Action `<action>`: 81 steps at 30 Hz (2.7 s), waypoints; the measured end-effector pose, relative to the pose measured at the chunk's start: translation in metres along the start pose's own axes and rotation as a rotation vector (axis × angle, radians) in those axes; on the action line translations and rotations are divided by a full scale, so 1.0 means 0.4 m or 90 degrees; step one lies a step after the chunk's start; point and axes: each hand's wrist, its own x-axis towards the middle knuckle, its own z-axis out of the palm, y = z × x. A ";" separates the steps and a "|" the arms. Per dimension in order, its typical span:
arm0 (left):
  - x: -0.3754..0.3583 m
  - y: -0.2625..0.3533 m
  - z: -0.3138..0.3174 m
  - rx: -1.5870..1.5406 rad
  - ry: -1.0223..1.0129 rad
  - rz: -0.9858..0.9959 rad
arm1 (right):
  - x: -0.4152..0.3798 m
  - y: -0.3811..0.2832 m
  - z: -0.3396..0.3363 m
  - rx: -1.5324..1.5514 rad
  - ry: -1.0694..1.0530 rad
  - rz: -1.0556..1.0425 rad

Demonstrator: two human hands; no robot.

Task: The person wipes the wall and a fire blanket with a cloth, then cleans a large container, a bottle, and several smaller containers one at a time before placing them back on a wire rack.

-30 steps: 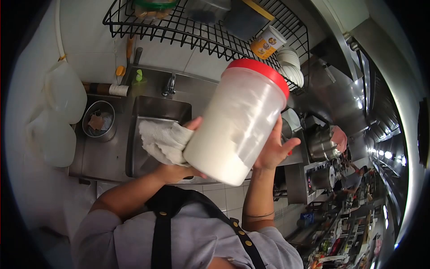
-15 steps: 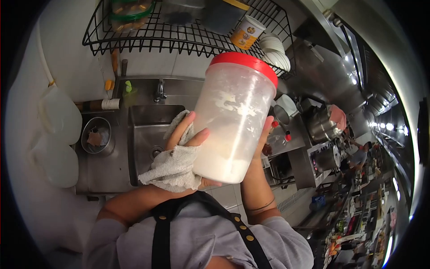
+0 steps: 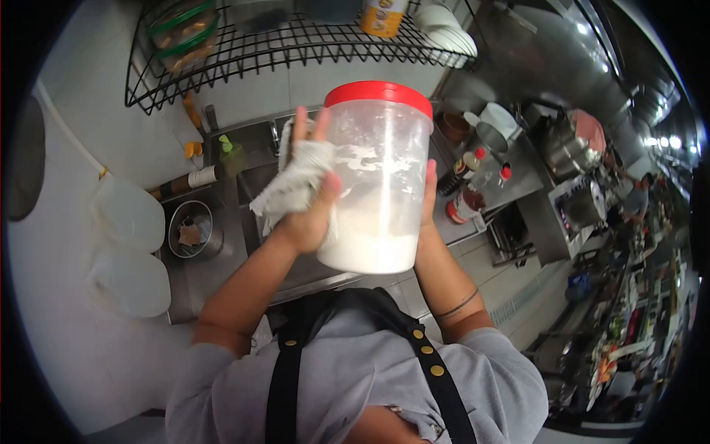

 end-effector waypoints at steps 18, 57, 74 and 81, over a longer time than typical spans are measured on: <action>-0.461 -0.339 0.186 -0.623 0.177 -0.796 | -0.346 0.001 -0.389 -0.831 -0.020 0.060; -0.329 -0.291 0.388 0.223 0.098 -0.307 | -0.212 -0.143 -0.305 -1.343 -0.122 -0.245; -0.373 -0.352 0.445 0.063 0.370 -0.336 | -0.102 -0.064 -0.344 -1.392 -0.456 -0.209; -0.374 -0.301 0.388 0.140 0.235 -0.409 | -0.131 -0.196 -0.180 -1.139 -0.356 -0.319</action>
